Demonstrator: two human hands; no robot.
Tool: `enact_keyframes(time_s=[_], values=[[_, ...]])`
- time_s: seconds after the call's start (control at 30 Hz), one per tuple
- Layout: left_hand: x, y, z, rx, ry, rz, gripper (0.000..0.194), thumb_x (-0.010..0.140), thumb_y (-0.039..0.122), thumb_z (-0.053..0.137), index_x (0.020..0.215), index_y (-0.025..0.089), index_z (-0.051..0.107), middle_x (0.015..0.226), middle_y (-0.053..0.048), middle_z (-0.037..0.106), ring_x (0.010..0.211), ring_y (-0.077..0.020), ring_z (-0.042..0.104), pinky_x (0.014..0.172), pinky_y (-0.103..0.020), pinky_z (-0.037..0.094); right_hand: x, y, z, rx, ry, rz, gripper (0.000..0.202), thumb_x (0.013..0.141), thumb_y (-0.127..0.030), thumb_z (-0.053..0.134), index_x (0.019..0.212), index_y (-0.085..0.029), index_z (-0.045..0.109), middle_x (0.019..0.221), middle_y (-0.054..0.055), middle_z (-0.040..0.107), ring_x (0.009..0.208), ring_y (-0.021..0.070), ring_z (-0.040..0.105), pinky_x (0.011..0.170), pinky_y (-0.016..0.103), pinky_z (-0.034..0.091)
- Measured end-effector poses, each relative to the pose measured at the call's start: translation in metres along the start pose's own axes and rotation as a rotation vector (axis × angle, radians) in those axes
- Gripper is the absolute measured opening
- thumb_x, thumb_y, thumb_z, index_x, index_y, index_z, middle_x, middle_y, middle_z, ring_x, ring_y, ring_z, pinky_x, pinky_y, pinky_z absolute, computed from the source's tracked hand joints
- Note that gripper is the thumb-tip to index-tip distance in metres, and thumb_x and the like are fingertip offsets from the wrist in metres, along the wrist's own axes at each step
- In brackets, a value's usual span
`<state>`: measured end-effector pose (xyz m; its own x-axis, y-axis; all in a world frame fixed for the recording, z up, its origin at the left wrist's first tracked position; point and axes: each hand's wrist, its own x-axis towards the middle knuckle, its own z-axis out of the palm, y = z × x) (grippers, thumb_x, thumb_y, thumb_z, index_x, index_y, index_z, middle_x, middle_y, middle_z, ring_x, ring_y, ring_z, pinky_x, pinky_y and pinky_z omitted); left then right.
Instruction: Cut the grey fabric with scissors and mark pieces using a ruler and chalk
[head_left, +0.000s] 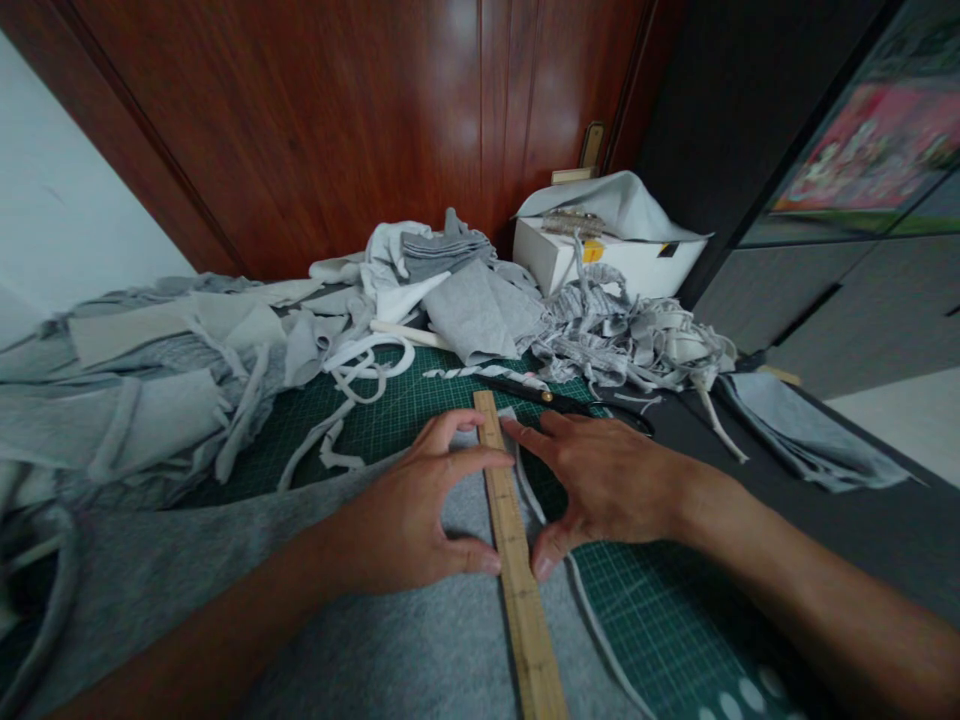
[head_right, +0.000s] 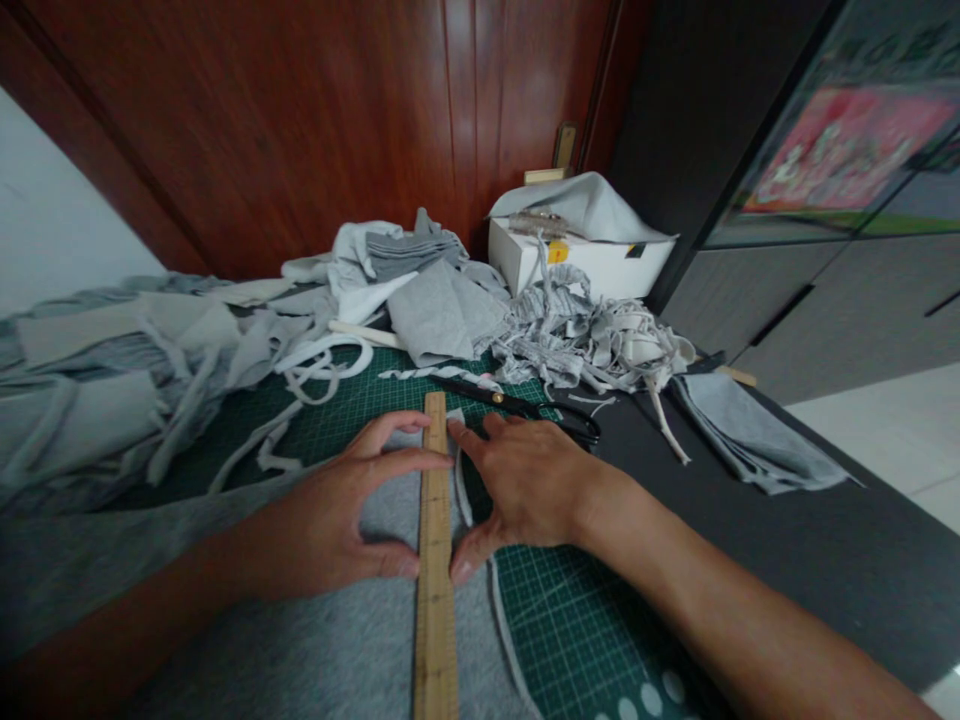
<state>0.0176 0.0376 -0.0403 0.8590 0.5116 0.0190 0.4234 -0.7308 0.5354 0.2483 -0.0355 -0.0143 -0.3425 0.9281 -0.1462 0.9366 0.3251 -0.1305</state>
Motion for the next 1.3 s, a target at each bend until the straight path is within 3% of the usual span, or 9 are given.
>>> enact_keyframes(time_s=[0.23, 0.6, 0.8, 0.97, 1.1, 1.3], values=[[-0.0007, -0.0029, 0.0017, -0.034, 0.034, 0.029, 0.075, 0.064, 0.041, 0.094, 0.132, 0.032, 0.065, 0.159, -0.006, 0.034, 0.148, -0.0362, 0.042, 0.124, -0.052, 0.040, -0.0008, -0.0004, -0.0016, -0.016, -0.009, -0.006, 0.133, 0.068, -0.083, 0.078, 0.162, 0.002, 0.036, 0.127, 0.028, 0.067, 0.112, 0.0451, 0.070, 0.096, 0.052, 0.057], [0.0020, -0.0001, 0.0086, 0.002, 0.062, 0.031, 0.085, 0.064, 0.047, 0.095, 0.140, 0.030, 0.061, 0.161, -0.008, 0.034, 0.146, -0.0354, 0.045, 0.122, -0.054, 0.041, -0.0050, 0.0079, -0.0056, 0.068, -0.093, -0.006, 0.143, 0.059, -0.077, 0.087, 0.167, -0.004, 0.027, 0.148, 0.031, 0.056, 0.132, 0.0495, 0.058, 0.109, 0.056, 0.047], [0.0022, 0.0006, 0.0088, 0.016, 0.063, 0.018, 0.084, 0.064, 0.047, 0.094, 0.139, 0.029, 0.062, 0.160, -0.008, 0.034, 0.146, -0.0353, 0.044, 0.123, -0.053, 0.041, -0.0046, 0.0069, -0.0060, 0.058, -0.113, 0.005, 0.144, 0.060, -0.077, 0.086, 0.167, -0.003, 0.024, 0.151, 0.031, 0.054, 0.135, 0.0489, 0.056, 0.112, 0.053, 0.046], [0.0013, 0.0002, 0.0088, 0.021, 0.074, 0.039, 0.081, 0.065, 0.046, 0.094, 0.138, 0.032, 0.061, 0.161, -0.006, 0.034, 0.146, -0.0342, 0.045, 0.123, -0.052, 0.041, -0.0044, 0.0060, -0.0082, 0.036, -0.116, 0.004, 0.144, 0.061, -0.077, 0.086, 0.166, -0.001, 0.024, 0.149, 0.032, 0.054, 0.131, 0.0473, 0.059, 0.109, 0.052, 0.048], [0.0020, -0.0010, 0.0088, 0.025, 0.082, 0.054, 0.079, 0.066, 0.045, 0.093, 0.137, 0.033, 0.061, 0.160, -0.005, 0.035, 0.145, -0.0346, 0.046, 0.122, -0.052, 0.042, -0.0053, 0.0075, -0.0065, 0.065, -0.060, -0.033, 0.143, 0.061, -0.077, 0.086, 0.167, -0.005, 0.024, 0.137, 0.026, 0.062, 0.120, 0.0453, 0.064, 0.101, 0.053, 0.053], [0.0035, -0.0021, 0.0091, 0.036, 0.075, 0.038, 0.079, 0.066, 0.047, 0.093, 0.137, 0.034, 0.061, 0.159, -0.005, 0.035, 0.144, -0.0358, 0.047, 0.121, -0.054, 0.043, -0.0060, 0.0072, -0.0067, 0.050, -0.049, -0.053, 0.129, 0.064, -0.077, 0.085, 0.161, -0.004, 0.041, 0.123, 0.022, 0.066, 0.105, 0.0400, 0.068, 0.091, 0.048, 0.055]])
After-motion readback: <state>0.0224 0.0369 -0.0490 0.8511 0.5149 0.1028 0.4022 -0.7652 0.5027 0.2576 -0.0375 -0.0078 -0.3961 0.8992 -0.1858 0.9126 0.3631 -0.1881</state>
